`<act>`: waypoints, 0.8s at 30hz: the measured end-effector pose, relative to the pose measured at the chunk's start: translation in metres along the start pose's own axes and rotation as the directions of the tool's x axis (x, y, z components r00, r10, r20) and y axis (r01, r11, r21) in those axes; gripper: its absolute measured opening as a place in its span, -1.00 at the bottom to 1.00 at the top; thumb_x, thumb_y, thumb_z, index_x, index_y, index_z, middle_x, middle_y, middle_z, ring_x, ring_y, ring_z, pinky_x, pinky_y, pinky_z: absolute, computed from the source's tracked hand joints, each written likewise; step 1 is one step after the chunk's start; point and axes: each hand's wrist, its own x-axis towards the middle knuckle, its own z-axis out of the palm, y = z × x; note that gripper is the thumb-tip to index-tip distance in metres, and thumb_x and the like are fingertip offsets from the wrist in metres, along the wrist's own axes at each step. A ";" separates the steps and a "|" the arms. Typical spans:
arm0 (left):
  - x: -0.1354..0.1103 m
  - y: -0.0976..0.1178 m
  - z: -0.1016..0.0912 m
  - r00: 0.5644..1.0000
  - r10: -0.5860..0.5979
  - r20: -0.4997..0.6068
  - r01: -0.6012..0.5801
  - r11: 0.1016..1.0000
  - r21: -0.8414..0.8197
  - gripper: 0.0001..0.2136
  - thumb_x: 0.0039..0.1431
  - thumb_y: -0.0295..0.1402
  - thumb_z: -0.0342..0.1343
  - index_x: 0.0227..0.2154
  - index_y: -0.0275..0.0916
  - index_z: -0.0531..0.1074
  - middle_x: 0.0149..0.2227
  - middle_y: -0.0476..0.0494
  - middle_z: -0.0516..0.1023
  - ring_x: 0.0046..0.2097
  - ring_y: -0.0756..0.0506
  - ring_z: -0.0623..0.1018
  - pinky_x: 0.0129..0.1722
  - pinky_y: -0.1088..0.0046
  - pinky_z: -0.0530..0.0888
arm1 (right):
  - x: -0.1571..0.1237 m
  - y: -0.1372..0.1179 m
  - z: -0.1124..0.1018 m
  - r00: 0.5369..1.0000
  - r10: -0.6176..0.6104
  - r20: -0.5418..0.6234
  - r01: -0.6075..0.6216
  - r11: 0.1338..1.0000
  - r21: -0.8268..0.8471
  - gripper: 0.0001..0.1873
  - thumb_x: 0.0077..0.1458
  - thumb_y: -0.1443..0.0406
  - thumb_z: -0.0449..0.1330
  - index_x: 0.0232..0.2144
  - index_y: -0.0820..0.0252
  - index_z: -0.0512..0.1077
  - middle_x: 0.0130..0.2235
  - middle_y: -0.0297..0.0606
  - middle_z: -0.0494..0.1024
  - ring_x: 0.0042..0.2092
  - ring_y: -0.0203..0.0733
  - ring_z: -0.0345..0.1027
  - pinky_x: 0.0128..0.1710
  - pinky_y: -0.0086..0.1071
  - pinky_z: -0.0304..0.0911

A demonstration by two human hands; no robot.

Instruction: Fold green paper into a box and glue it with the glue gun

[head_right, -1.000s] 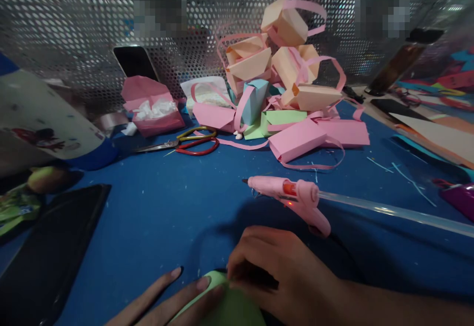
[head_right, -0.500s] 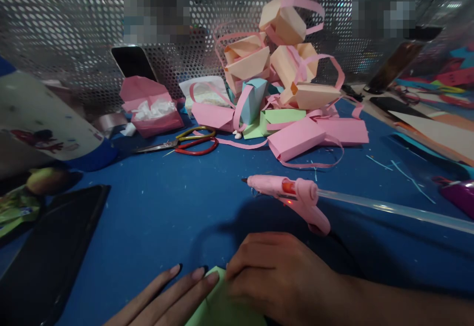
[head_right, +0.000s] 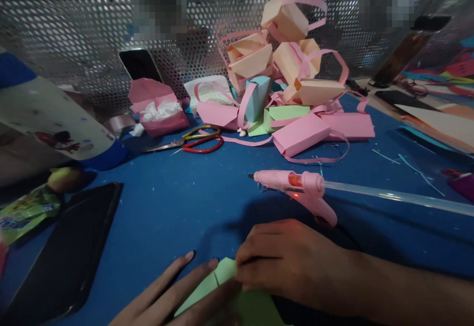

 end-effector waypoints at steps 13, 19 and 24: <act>0.003 0.008 -0.002 1.000 -0.023 -0.013 0.022 0.997 -0.077 -0.69 0.37 -0.34 0.00 0.13 -0.01 0.37 0.32 0.04 0.26 0.26 -0.21 0.33 0.30 0.07 0.21 | 0.003 -0.010 0.009 0.999 -0.038 0.009 0.038 0.923 -0.384 -0.74 0.36 0.25 0.06 -0.04 0.27 0.45 -0.24 -0.19 0.53 -0.22 -0.16 0.35 -0.20 -0.29 0.34; 0.003 0.007 -0.012 0.991 0.004 0.134 0.016 0.988 -0.153 -0.54 0.33 -0.37 -0.01 0.27 -0.10 0.19 0.37 -0.08 0.14 0.32 -0.31 0.23 0.28 -0.05 0.19 | -0.018 -0.014 -0.001 0.988 -0.099 0.121 0.145 0.872 -0.468 -0.71 0.40 0.32 -0.02 -0.27 0.25 0.47 -0.33 -0.28 0.48 -0.31 -0.19 0.22 -0.25 -0.28 0.17; 0.015 0.001 -0.046 0.951 -0.072 0.300 0.207 0.870 -0.447 -0.43 0.20 -0.35 0.10 0.27 -0.05 0.13 0.33 -0.04 0.23 0.33 -0.27 0.21 0.31 0.02 0.18 | -0.023 -0.015 -0.014 0.991 -0.050 0.128 0.102 0.891 -0.442 -0.81 0.32 0.29 0.12 -0.31 0.21 0.49 -0.35 -0.30 0.47 -0.29 -0.17 0.21 -0.31 -0.31 0.11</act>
